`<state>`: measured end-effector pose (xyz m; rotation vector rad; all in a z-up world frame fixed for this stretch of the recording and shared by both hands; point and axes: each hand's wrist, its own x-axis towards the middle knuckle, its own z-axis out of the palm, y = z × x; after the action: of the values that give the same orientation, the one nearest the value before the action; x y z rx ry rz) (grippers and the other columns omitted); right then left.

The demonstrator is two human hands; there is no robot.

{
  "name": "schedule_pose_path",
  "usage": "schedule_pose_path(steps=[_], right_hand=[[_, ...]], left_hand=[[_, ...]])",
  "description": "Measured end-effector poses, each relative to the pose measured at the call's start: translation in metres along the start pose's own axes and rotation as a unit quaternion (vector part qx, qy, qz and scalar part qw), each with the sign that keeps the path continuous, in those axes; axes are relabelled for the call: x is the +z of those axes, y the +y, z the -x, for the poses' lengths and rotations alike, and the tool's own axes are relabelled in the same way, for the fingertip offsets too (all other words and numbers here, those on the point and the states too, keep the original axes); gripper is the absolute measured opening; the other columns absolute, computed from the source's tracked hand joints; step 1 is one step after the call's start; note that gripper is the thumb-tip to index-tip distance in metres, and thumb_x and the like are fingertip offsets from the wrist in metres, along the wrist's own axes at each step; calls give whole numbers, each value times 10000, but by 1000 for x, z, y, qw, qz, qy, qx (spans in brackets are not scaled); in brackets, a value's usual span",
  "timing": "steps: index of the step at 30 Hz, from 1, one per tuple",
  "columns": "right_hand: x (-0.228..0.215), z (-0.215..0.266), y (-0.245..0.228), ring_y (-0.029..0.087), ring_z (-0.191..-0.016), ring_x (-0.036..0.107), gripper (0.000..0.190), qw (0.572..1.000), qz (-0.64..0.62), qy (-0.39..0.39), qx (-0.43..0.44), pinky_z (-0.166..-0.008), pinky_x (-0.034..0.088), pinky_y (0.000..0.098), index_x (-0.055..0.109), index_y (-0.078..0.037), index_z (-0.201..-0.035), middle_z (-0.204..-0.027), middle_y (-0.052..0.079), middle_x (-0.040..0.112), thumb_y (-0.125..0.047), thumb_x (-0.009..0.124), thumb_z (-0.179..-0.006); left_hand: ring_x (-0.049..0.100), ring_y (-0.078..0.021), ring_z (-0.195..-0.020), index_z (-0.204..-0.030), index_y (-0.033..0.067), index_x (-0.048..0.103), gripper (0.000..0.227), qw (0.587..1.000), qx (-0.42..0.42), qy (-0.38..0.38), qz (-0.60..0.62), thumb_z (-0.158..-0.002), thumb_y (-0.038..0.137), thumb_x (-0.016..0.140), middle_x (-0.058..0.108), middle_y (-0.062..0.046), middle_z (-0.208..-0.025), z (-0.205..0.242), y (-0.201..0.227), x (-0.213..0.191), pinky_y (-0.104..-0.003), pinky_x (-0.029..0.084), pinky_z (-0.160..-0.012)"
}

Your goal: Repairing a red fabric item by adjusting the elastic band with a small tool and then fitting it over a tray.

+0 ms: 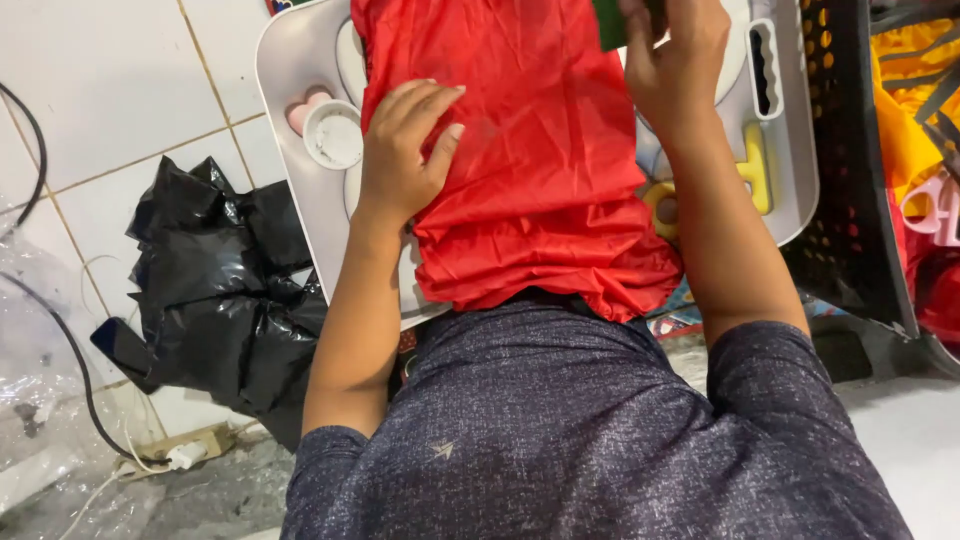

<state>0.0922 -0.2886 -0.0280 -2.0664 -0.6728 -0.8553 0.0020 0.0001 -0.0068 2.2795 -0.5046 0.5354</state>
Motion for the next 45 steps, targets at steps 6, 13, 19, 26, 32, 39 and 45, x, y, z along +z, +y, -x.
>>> schedule_pose_path(steps=[6,13,19,26,32,39,45], right_hand=[[-6,9,-2,213,-608,588,144,945,203,-218,-138,-562,453,329,671,-123,-974,-875,18,684,-139,811,-945],[-75,16,-31,359,-844,591,229,997,6,-61,41,-784,534,445,506,83,-1055,-1017,246,627,213,613,-899],[-103,74,-79,329,-929,593,333,972,-155,-127,125,-820,486,388,450,30,-1047,-1128,255,620,132,625,-783],[-88,88,-110,283,-874,617,377,913,-32,-406,10,-757,517,382,719,-102,-1037,-1063,43,659,-45,739,-665],[-102,76,-94,267,-926,582,284,947,90,-307,18,-868,486,389,764,-78,-977,-1117,35,692,21,778,-711],[-104,84,-87,285,-996,595,374,943,91,-316,55,-904,459,382,763,-49,-1054,-1167,77,674,46,760,-693],[-104,86,-85,331,-950,603,442,956,39,-277,85,-803,496,405,709,27,-1111,-1161,169,615,118,766,-682]], left_hand=[[579,-314,-1121,-1156,17,722,302,987,7,-26,-158,-872,98,785,604,-98,-1202,3,-22,11,-418,468,-1003],[644,-313,-1106,-1143,2,701,203,995,-44,77,-47,-1035,147,608,693,-127,-1164,2,-8,-11,-412,510,-988],[362,-361,-1452,-1427,99,587,738,974,-107,-196,24,-896,612,604,541,-108,-1469,1,4,-38,-605,263,-1174],[451,-335,-1401,-1352,99,690,568,958,-146,-205,-137,-855,325,847,615,-81,-1415,15,-8,-30,-577,209,-1186],[632,-316,-1183,-1367,40,613,551,973,-138,-34,-185,-955,279,889,632,-109,-1323,16,-27,-39,-455,491,-1002],[316,-328,-1512,-1431,145,563,700,992,-71,-70,-77,-873,277,964,466,-41,-1508,30,16,-40,-603,218,-1304],[315,-335,-1505,-1099,148,676,416,991,-13,-119,-62,-821,273,960,538,-33,-1367,47,27,-33,-631,97,-1289]])
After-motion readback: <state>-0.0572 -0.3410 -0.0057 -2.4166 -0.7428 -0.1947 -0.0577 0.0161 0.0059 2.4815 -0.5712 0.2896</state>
